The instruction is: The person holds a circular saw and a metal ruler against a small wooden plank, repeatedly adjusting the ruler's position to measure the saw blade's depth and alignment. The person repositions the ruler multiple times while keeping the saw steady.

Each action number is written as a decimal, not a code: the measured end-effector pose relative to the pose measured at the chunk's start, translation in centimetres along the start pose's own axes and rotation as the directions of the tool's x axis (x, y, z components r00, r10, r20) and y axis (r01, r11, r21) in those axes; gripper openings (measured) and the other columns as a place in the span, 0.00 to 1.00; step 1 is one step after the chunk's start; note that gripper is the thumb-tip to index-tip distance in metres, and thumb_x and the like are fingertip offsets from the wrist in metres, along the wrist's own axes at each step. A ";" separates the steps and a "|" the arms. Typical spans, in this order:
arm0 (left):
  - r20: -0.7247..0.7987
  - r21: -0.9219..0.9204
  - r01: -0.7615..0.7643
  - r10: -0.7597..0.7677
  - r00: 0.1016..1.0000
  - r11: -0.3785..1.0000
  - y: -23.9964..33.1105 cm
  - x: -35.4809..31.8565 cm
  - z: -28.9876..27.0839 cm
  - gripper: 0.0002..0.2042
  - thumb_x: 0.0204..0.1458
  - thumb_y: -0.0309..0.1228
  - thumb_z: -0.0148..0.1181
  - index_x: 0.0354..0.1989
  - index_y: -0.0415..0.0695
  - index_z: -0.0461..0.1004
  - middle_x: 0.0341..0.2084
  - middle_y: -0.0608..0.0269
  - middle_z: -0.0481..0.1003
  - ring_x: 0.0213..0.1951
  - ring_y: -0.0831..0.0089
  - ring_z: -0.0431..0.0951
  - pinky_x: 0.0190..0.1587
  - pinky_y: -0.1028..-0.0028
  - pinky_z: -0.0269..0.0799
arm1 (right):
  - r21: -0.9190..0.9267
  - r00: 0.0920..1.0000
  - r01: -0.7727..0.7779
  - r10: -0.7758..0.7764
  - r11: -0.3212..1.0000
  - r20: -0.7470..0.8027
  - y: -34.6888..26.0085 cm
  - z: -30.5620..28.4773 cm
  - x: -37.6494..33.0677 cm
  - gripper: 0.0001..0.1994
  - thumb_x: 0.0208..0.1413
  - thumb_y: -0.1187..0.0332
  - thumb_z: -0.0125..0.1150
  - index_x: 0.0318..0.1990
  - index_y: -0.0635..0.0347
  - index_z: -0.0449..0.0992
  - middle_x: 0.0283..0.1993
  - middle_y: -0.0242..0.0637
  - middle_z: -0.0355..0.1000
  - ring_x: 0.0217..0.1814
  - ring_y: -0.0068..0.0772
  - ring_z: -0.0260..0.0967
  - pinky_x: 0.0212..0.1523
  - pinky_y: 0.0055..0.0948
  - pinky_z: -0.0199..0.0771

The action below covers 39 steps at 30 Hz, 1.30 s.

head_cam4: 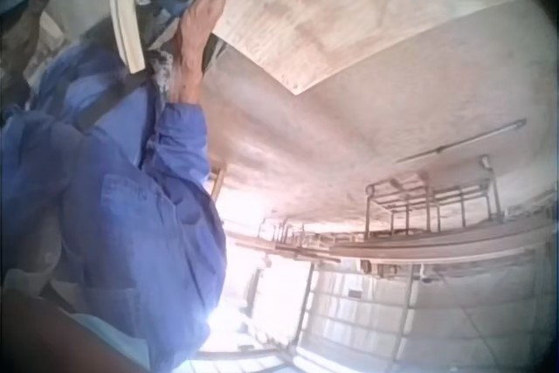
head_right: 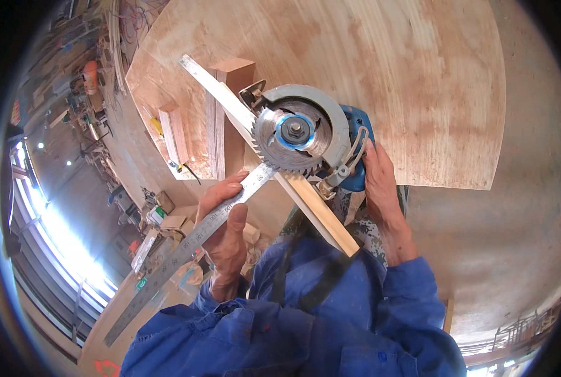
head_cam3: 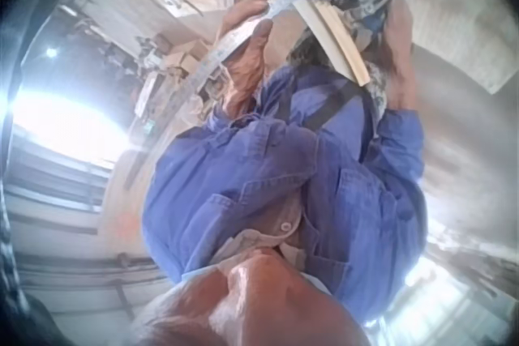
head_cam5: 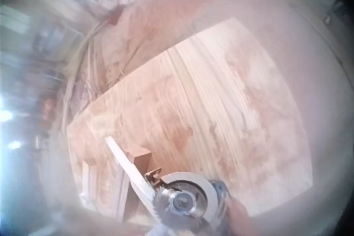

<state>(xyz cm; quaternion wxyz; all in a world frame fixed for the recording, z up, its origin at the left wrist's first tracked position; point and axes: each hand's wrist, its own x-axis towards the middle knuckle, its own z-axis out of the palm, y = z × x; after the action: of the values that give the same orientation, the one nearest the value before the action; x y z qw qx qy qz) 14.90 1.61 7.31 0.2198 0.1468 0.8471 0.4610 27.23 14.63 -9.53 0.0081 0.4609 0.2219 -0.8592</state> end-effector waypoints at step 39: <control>0.234 -0.241 -0.087 0.146 0.961 0.966 -3.3 5.7 -3.4 0.10 0.49 0.26 0.60 0.40 0.37 0.74 0.34 0.57 0.75 0.34 0.73 0.75 0.36 0.77 0.70 | -0.262 0.992 0.044 -0.074 0.964 -0.104 -2.5 1.9 -3.6 0.15 0.61 0.59 0.46 0.40 0.63 0.72 0.35 0.27 0.70 0.32 0.15 0.64 0.33 0.17 0.68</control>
<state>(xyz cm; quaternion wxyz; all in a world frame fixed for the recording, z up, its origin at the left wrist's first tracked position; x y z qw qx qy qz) 8.14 -0.04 4.80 0.3127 0.2274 0.7436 0.5454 27.25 15.49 -4.83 0.0302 0.4969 0.3462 -0.7952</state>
